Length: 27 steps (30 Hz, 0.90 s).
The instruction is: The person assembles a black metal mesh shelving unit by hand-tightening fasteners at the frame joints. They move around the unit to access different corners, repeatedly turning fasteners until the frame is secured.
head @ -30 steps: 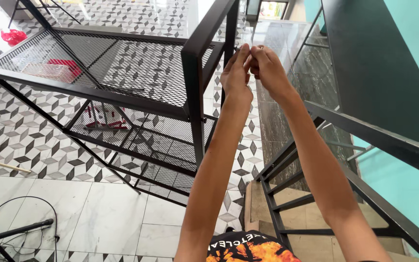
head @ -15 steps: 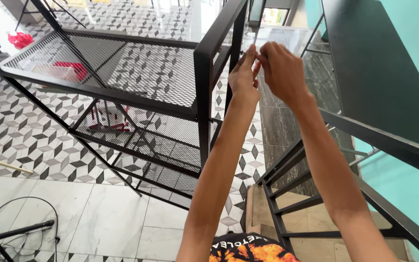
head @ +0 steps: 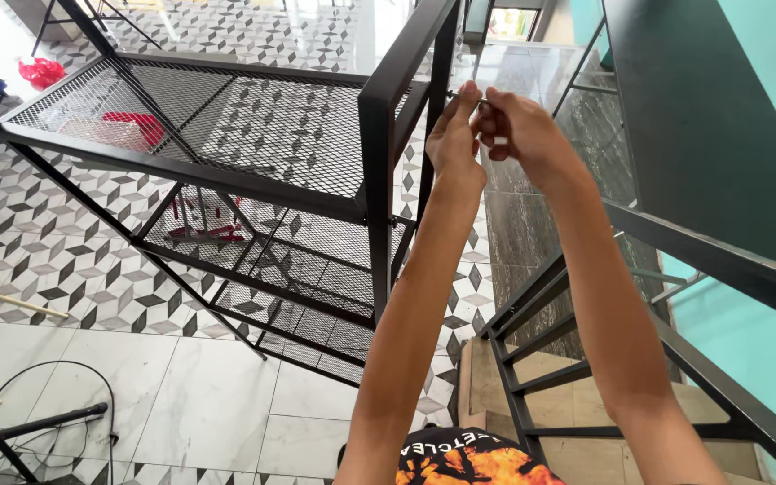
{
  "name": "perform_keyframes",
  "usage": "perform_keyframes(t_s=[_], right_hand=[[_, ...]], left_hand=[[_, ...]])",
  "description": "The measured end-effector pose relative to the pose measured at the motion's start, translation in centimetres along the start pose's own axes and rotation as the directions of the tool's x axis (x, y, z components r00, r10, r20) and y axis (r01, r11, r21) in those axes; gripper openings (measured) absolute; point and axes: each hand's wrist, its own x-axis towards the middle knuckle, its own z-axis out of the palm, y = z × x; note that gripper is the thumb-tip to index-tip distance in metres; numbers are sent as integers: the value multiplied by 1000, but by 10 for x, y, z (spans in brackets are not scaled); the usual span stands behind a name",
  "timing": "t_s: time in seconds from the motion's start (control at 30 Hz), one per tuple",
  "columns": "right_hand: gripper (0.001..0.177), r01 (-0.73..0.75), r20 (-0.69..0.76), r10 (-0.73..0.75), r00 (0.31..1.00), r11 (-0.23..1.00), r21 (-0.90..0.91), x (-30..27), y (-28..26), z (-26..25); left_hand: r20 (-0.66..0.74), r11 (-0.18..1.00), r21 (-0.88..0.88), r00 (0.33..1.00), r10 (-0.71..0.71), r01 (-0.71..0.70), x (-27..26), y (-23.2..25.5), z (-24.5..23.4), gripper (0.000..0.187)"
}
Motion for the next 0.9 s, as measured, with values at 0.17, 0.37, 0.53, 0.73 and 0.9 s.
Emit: perform_keyframes(t_s=[0.17,0.37,0.53,0.73,0.9], right_hand=[[21,-154,193,85,978,913,379,4,-5,-2],[16,-118,153,74,985,945,305,-1,-11,5],[18,117,50,-110,993,979,-168,-15,-12,8],[15,422,44,-516,855,644,-638,-22,-10,14],[11,447,2,-703,711,450,-773,-31,-2,28]], left_hand=[[0,1000,6,1000,-29,29,2,0,-1,32],[-2,998,68,1000,-15,15,0,7,-1,29],[78,1000,-1,997,-15,15,-2,10,-2,25],[97,1000,22,995,20,-22,-12,14,5,29],[35,990,123,997,-66,61,-25,24,4,36]])
